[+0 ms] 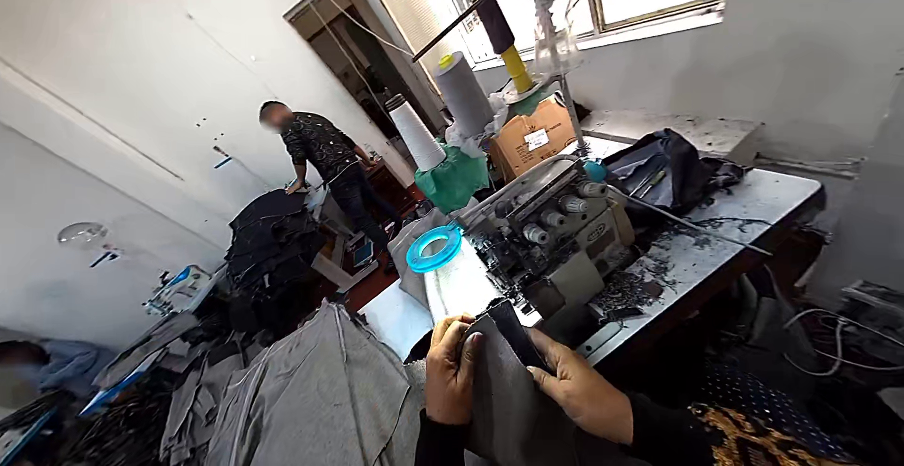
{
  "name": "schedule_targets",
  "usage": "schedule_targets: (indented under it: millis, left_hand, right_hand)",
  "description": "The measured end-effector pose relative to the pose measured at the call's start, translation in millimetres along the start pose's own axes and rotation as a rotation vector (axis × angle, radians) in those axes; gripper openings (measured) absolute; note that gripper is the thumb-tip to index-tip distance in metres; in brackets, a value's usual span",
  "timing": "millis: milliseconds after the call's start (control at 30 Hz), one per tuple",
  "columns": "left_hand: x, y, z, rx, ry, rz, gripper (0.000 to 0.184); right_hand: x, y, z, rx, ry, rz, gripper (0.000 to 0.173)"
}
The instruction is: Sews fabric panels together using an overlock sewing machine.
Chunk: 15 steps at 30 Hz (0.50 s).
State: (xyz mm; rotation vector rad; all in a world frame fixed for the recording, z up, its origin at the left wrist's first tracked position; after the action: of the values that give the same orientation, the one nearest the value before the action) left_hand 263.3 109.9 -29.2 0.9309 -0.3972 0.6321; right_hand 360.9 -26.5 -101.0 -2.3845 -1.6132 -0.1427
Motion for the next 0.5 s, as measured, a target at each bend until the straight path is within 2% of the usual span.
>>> schedule_targets:
  millis: [133, 233, 333, 433, 500]
  left_hand:
    - [12, -6, -8, -0.047, 0.062, -0.123, 0.019]
    - [8, 0, -9, -0.159, 0.152, -0.024, 0.007]
    - [-1, 8, -2, -0.233, 0.134, 0.11, 0.013]
    - [-6, 17, 4, -0.234, 0.11, 0.15, 0.014]
    - [-8, 24, 9, -0.214, 0.086, 0.141, 0.014]
  right_hand:
    - [4, -2, -7, -0.045, 0.022, -0.081, 0.055]
    - [5, -3, -2, 0.043, 0.019, -0.014, 0.052]
    - [2, -6, 9, 0.154, 0.087, 0.154, 0.038]
    - [-8, -5, 27, 0.057, 0.249, 0.091, 0.009]
    - [-19, -4, 47, -0.131, 0.345, -0.062, 0.05]
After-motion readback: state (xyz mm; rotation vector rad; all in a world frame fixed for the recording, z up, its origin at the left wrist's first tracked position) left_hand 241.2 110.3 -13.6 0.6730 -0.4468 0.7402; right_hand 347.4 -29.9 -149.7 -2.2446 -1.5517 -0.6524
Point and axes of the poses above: each hand's wrist, its own x-axis towards the middle knuckle, its own y-axis out of the back of the hand, z = x × y, the point moved 4 cm from there along x, towards the middle knuckle, and after that the axes turned 3 degrees about -z, right-handed, at the moved point
